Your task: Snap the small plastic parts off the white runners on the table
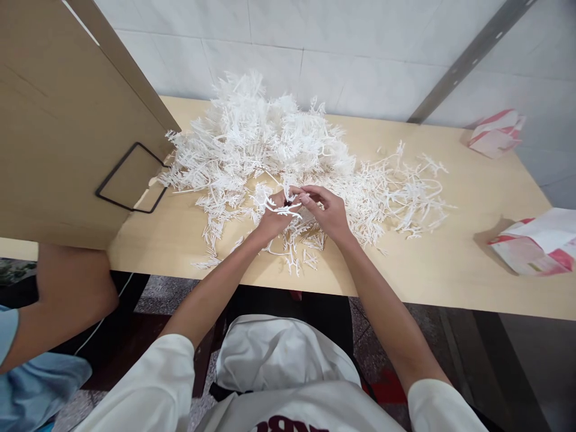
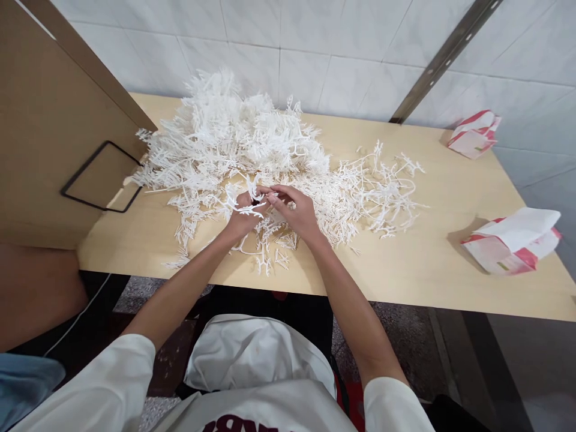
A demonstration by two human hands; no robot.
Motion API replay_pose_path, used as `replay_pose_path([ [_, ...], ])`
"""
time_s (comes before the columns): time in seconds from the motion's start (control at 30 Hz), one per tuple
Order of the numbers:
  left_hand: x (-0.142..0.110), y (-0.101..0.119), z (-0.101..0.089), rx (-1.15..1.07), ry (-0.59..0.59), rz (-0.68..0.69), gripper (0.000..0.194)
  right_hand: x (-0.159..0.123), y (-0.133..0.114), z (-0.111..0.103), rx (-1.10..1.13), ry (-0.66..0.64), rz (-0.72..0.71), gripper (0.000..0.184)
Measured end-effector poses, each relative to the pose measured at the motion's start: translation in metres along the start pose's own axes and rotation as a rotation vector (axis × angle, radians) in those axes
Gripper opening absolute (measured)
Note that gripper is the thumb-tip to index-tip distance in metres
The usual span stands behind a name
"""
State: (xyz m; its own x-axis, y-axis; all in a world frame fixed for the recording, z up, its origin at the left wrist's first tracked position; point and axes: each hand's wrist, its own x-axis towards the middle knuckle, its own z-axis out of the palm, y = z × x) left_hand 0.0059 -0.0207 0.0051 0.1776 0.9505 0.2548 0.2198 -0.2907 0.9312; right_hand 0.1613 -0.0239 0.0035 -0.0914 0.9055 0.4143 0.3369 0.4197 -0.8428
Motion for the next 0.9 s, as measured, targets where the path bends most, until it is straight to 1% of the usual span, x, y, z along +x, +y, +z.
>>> replay_pose_path([
  [0.13, -0.001, 0.003, 0.001, 0.020, -0.044, -0.016, 0.028, -0.002, -0.001, 0.002, -0.040, 0.077, -0.004, 0.030],
  [0.23, 0.000, 0.004, 0.002, 0.039, -0.071, -0.013, 0.025, 0.001, 0.003, 0.001, 0.041, 0.125, 0.095, 0.035],
  [0.3, 0.000, 0.003, 0.002, 0.018, -0.038, -0.030, 0.020, 0.005, 0.008, 0.000, 0.131, 0.147, 0.167, 0.038],
  [0.37, 0.001, 0.001, 0.003, -0.038, 0.017, -0.069, 0.019, 0.008, 0.013, -0.001, 0.148, 0.162, 0.185, 0.038],
  [0.47, 0.005, -0.003, 0.002, -0.170, 0.065, -0.131, 0.021, 0.007, 0.016, -0.001, 0.031, 0.179, 0.132, 0.034],
  [0.53, 0.008, -0.005, 0.001, -0.308, 0.078, -0.151, 0.032, 0.005, 0.014, 0.001, -0.099, 0.194, 0.054, 0.033],
  [0.6, 0.012, -0.006, 0.000, -0.479, 0.077, -0.163, 0.045, 0.003, 0.012, 0.001, -0.228, 0.248, -0.027, 0.034],
  [0.67, 0.015, -0.007, -0.002, -0.615, 0.043, -0.176, 0.047, 0.002, 0.010, 0.001, -0.290, 0.272, -0.075, 0.035],
  [0.73, 0.018, -0.006, -0.004, -0.701, -0.023, -0.206, 0.041, 0.002, 0.009, 0.001, -0.292, 0.198, -0.109, 0.035],
  [0.8, 0.019, -0.005, -0.004, -0.731, -0.098, -0.241, 0.043, 0.001, 0.010, 0.003, -0.305, 0.100, -0.142, 0.035],
  [0.83, 0.018, -0.004, -0.004, -0.726, -0.140, -0.253, 0.047, 0.001, 0.010, 0.005, -0.320, 0.080, -0.151, 0.036],
  [0.9, 0.016, -0.003, -0.002, -0.682, -0.215, -0.264, 0.054, -0.001, 0.011, 0.009, -0.329, 0.100, -0.125, 0.045],
])
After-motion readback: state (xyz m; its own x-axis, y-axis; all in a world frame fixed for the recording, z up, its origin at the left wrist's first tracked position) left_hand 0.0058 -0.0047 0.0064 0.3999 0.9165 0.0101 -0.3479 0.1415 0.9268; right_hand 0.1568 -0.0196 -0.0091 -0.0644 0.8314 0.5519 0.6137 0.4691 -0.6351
